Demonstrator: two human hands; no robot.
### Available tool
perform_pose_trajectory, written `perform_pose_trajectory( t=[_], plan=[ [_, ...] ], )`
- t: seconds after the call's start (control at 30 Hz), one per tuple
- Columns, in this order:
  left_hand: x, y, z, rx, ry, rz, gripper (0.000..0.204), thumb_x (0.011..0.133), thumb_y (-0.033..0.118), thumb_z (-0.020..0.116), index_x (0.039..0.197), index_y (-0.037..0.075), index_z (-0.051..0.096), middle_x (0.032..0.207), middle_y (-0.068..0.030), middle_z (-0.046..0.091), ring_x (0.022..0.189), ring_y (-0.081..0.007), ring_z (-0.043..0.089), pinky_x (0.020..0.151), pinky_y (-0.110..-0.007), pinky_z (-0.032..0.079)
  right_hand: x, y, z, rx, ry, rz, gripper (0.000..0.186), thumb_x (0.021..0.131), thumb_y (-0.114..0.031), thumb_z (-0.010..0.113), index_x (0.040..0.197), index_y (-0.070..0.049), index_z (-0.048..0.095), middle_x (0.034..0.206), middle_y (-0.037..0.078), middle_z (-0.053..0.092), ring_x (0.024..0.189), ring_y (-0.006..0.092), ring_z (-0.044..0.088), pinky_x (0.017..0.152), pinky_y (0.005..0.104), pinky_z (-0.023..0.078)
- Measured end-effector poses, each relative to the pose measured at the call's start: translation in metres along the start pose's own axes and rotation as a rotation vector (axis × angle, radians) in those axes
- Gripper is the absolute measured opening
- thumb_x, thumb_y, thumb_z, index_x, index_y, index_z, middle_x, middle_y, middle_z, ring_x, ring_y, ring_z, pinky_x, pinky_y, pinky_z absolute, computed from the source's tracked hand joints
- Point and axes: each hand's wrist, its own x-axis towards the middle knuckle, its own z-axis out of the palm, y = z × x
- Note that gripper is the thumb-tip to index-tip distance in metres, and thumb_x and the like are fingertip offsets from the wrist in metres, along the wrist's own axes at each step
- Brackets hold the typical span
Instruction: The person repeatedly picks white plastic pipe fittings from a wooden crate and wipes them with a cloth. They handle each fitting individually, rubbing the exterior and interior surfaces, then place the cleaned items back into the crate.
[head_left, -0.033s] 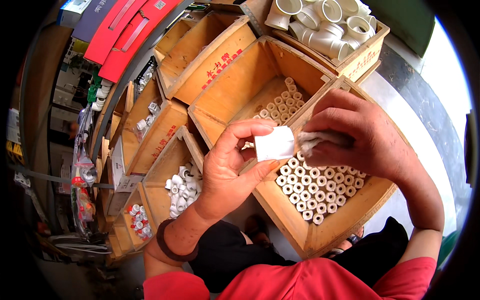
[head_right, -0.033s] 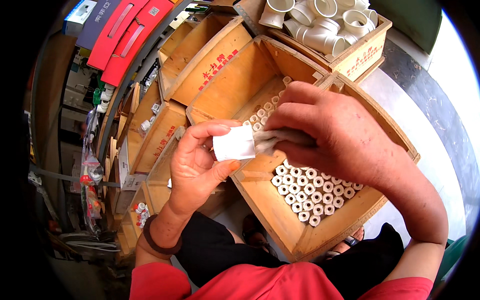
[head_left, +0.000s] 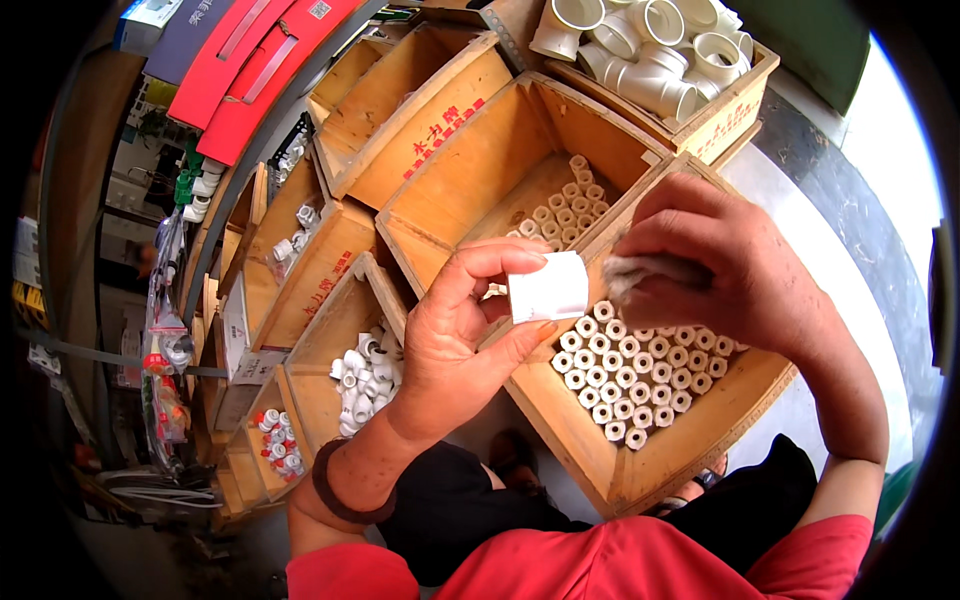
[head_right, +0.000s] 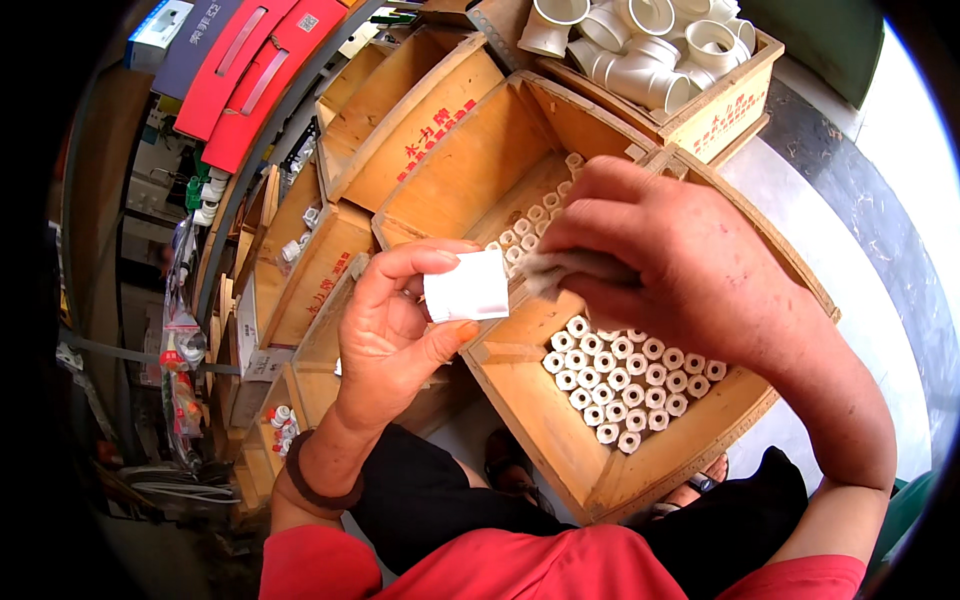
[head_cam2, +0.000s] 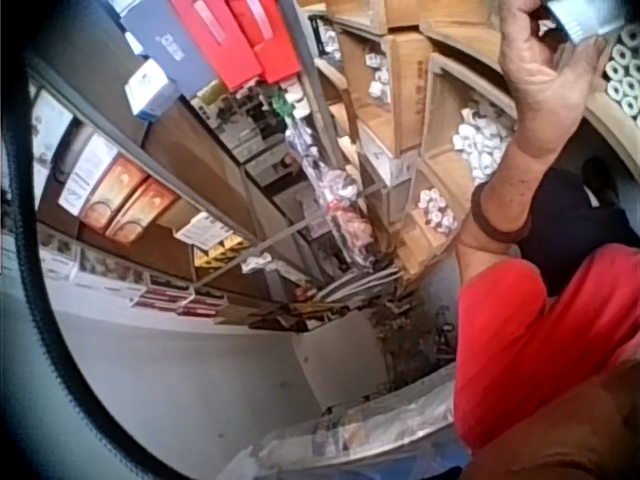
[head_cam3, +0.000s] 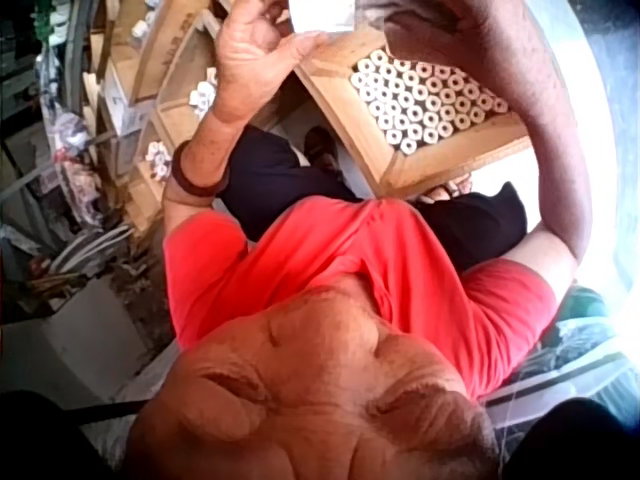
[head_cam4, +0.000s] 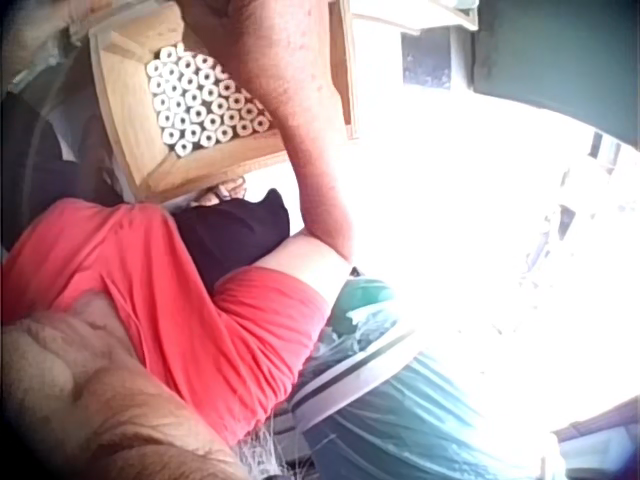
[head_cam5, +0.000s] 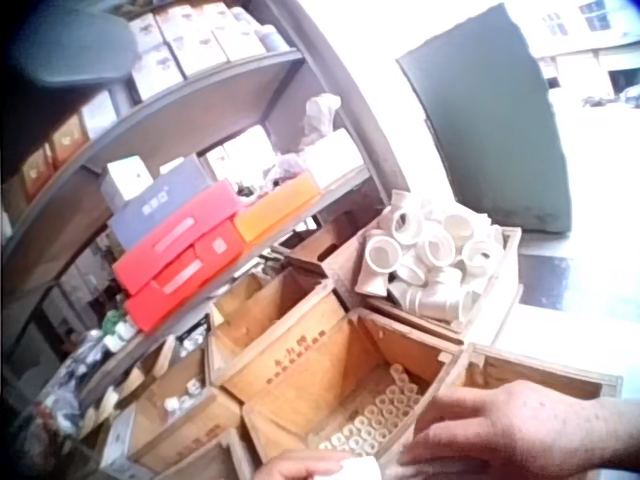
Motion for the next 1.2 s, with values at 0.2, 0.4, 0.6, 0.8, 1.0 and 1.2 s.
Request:
perform_pose_trajectory(
  t=[0.2,0.4,0.6,0.8,1.0,1.2],
  plan=[
    [0.001,0.001,0.003,-0.067,-0.105,-0.034,0.052,0.080,-0.015,0.064,0.125,0.003,0.047,0.129,-0.0098,0.046,0.119,-0.0177,0.051,0.099,-0.032,0.047,0.003,0.000,0.004,0.099,0.154,-0.043,0.034,0.069,0.002,0.073,0.101,-0.005,0.064,0.098,0.009,0.061,0.087,0.0249,0.066,0.073,0.0315,0.054],
    [-0.002,0.002,0.003,-0.157,-0.144,-0.090,0.054,0.080,-0.013,0.065,0.127,0.003,0.044,0.129,-0.0108,0.050,0.117,-0.0176,0.054,0.101,-0.034,0.046,0.005,-0.007,0.004,-0.089,0.071,-0.140,0.033,0.066,-0.002,0.077,0.097,-0.009,0.066,0.098,0.009,0.061,0.085,0.0272,0.067,0.070,0.0344,0.055],
    [0.001,0.000,-0.001,-0.141,-0.076,-0.059,0.057,0.078,-0.005,0.074,0.126,0.002,0.044,0.129,-0.0182,0.051,0.119,-0.0224,0.052,0.103,-0.037,0.043,0.003,0.001,-0.015,-0.156,0.041,-0.194,0.031,0.067,-0.003,0.077,0.095,-0.007,0.066,0.096,0.009,0.062,0.082,0.0255,0.067,0.067,0.0349,0.056],
    [0.001,0.000,0.003,-0.128,-0.102,-0.088,0.054,0.077,-0.006,0.074,0.124,0.002,0.048,0.128,-0.0170,0.052,0.118,-0.0222,0.052,0.102,-0.036,0.042,0.006,-0.011,-0.003,-0.155,0.076,-0.132,0.033,0.068,-0.002,0.075,0.099,-0.007,0.066,0.098,0.009,0.061,0.086,0.0267,0.066,0.070,0.0344,0.055],
    [0.002,-0.003,-0.003,-0.124,-0.139,-0.040,0.054,0.078,-0.014,0.067,0.126,0.003,0.047,0.129,-0.0106,0.048,0.119,-0.0203,0.052,0.102,-0.035,0.046,0.003,-0.007,-0.011,-0.151,-0.019,-0.125,0.031,0.067,-0.005,0.077,0.097,-0.009,0.067,0.098,0.007,0.062,0.087,0.0257,0.067,0.071,0.0356,0.056],
    [0.004,-0.002,-0.004,-0.291,-0.031,-0.131,0.060,0.075,0.005,0.080,0.124,0.006,0.045,0.124,-0.0163,0.055,0.116,-0.0245,0.056,0.098,-0.038,0.048,0.004,0.009,-0.016,-0.065,0.090,-0.083,0.028,0.073,0.001,0.072,0.100,-0.003,0.066,0.097,0.012,0.063,0.090,0.0273,0.067,0.075,0.0333,0.055]
  ],
)
